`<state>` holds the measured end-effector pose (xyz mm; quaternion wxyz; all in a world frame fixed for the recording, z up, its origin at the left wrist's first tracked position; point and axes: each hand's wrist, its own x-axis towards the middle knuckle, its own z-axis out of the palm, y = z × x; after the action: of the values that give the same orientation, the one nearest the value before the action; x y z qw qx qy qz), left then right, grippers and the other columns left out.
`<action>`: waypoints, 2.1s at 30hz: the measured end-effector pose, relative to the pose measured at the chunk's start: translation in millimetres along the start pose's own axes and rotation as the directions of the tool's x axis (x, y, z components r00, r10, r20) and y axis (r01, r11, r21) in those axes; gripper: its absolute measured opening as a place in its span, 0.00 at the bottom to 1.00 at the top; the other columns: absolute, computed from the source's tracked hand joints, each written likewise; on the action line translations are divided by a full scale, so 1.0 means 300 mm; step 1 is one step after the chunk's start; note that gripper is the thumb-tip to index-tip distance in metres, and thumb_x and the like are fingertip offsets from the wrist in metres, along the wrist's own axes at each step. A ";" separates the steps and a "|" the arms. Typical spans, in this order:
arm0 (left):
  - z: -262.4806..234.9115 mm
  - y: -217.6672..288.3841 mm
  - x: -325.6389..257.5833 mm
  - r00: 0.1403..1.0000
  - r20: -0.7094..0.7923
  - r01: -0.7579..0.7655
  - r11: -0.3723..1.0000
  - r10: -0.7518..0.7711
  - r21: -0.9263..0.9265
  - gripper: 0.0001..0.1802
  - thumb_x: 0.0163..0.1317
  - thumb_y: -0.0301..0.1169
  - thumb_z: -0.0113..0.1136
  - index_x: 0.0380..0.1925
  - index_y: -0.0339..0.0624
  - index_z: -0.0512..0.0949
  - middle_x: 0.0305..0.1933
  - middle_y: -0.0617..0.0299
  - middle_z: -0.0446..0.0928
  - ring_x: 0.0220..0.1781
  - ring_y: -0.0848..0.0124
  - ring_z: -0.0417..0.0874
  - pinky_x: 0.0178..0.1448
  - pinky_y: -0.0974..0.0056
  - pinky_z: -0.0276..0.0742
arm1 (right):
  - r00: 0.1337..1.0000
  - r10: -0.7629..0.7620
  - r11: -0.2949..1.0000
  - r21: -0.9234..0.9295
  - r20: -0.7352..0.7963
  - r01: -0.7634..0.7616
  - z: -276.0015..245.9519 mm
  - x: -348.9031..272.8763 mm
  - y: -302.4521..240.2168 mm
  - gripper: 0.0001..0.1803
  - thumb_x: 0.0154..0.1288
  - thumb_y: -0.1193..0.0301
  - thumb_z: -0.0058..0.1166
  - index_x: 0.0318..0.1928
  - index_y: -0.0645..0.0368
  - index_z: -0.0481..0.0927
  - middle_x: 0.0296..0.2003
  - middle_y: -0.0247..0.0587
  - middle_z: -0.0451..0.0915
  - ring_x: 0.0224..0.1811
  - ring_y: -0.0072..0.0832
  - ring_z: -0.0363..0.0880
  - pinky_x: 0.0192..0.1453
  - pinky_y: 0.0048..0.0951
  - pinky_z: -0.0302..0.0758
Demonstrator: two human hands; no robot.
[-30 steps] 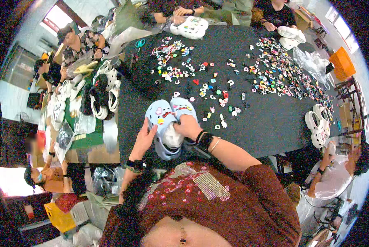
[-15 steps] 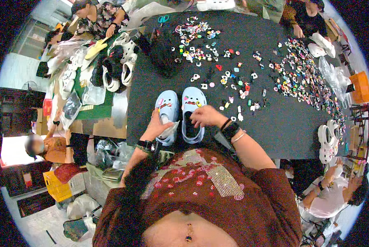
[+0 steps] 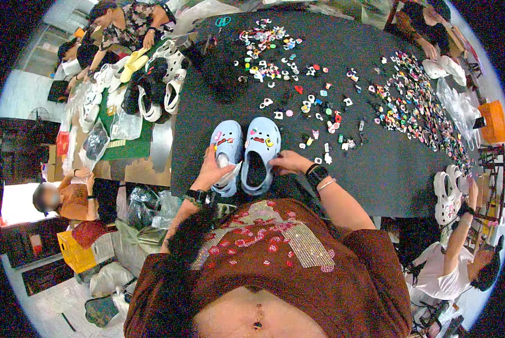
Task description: Attaching decorative charms and accessories to rubber clogs.
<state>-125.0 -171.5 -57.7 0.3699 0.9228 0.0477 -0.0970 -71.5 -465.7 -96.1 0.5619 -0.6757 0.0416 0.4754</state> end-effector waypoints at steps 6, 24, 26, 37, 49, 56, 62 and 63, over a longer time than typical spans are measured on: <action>-0.097 -0.007 0.039 0.986 0.093 -0.146 0.987 0.140 0.063 0.50 0.42 0.33 0.68 0.64 0.34 0.52 0.67 0.37 0.50 0.71 0.50 0.50 0.70 0.58 0.52 | 0.880 0.146 0.989 -0.059 0.453 -0.134 0.092 -0.012 -0.049 0.30 0.60 0.60 0.56 0.55 0.66 0.64 0.47 0.48 0.73 0.44 0.30 0.78 0.48 0.31 0.78; -0.129 0.021 0.044 0.990 0.126 -0.114 0.880 0.062 0.462 0.42 0.46 0.32 0.60 0.64 0.50 0.56 0.68 0.46 0.54 0.70 0.47 0.53 0.65 0.36 0.51 | 0.858 0.137 0.875 -0.466 0.495 0.129 0.142 -0.003 0.047 0.27 0.63 0.55 0.52 0.54 0.63 0.70 0.41 0.40 0.77 0.41 0.24 0.76 0.40 0.23 0.74; -0.134 0.025 0.030 0.993 0.080 -0.112 0.849 0.082 0.517 0.39 0.49 0.32 0.59 0.64 0.49 0.57 0.67 0.46 0.55 0.69 0.48 0.54 0.65 0.37 0.51 | 0.884 0.078 0.951 -0.301 0.460 0.072 0.107 -0.024 0.053 0.27 0.63 0.57 0.51 0.56 0.64 0.68 0.45 0.41 0.76 0.45 0.25 0.76 0.44 0.25 0.76; -0.180 0.214 -0.160 0.987 -0.159 -0.011 0.996 0.024 0.085 0.14 0.54 0.36 0.61 0.35 0.37 0.78 0.35 0.53 0.78 0.34 0.68 0.78 0.37 0.65 0.72 | 0.987 -0.006 0.996 -0.083 0.163 0.020 -0.066 -0.171 0.114 0.30 0.63 0.59 0.51 0.60 0.65 0.63 0.51 0.41 0.74 0.49 0.25 0.76 0.49 0.25 0.74; 0.074 0.120 -0.120 0.828 0.541 0.559 0.164 -0.144 -0.812 0.19 0.63 0.34 0.54 0.51 0.35 0.69 0.50 0.58 0.74 0.50 0.69 0.75 0.56 0.64 0.70 | 0.988 -0.146 0.979 -0.135 0.056 0.152 -0.054 -0.123 0.176 0.24 0.60 0.63 0.54 0.52 0.67 0.70 0.37 0.42 0.80 0.36 0.26 0.80 0.37 0.24 0.75; 0.108 0.134 -0.074 0.820 0.568 0.564 -0.073 -0.066 -0.823 0.22 0.61 0.31 0.56 0.53 0.33 0.68 0.54 0.57 0.73 0.56 0.67 0.73 0.61 0.61 0.66 | 0.994 -0.095 0.956 -0.275 0.047 0.104 -0.043 -0.135 0.137 0.22 0.63 0.65 0.50 0.54 0.66 0.67 0.41 0.40 0.78 0.38 0.23 0.79 0.38 0.23 0.74; 0.133 0.153 -0.049 0.821 0.568 0.568 0.195 -0.064 -0.800 0.21 0.58 0.28 0.59 0.52 0.35 0.69 0.51 0.58 0.75 0.51 0.66 0.77 0.57 0.61 0.71 | 0.994 -0.107 0.954 -0.280 0.021 0.109 -0.044 -0.123 0.149 0.20 0.62 0.67 0.50 0.51 0.66 0.69 0.38 0.41 0.79 0.37 0.24 0.80 0.37 0.23 0.74; 0.135 0.153 -0.042 0.822 0.567 0.554 0.304 -0.053 -0.775 0.21 0.58 0.27 0.59 0.52 0.37 0.70 0.51 0.58 0.76 0.50 0.65 0.78 0.56 0.60 0.73 | 0.994 -0.107 0.954 -0.281 0.021 0.108 -0.039 -0.128 0.138 0.20 0.62 0.67 0.50 0.51 0.66 0.69 0.38 0.41 0.79 0.37 0.24 0.80 0.37 0.23 0.74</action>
<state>-135.7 -232.9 -52.8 0.7922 0.4785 0.1885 -0.3286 -109.8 -508.7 -100.3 0.4853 -0.7487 -0.0647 0.4470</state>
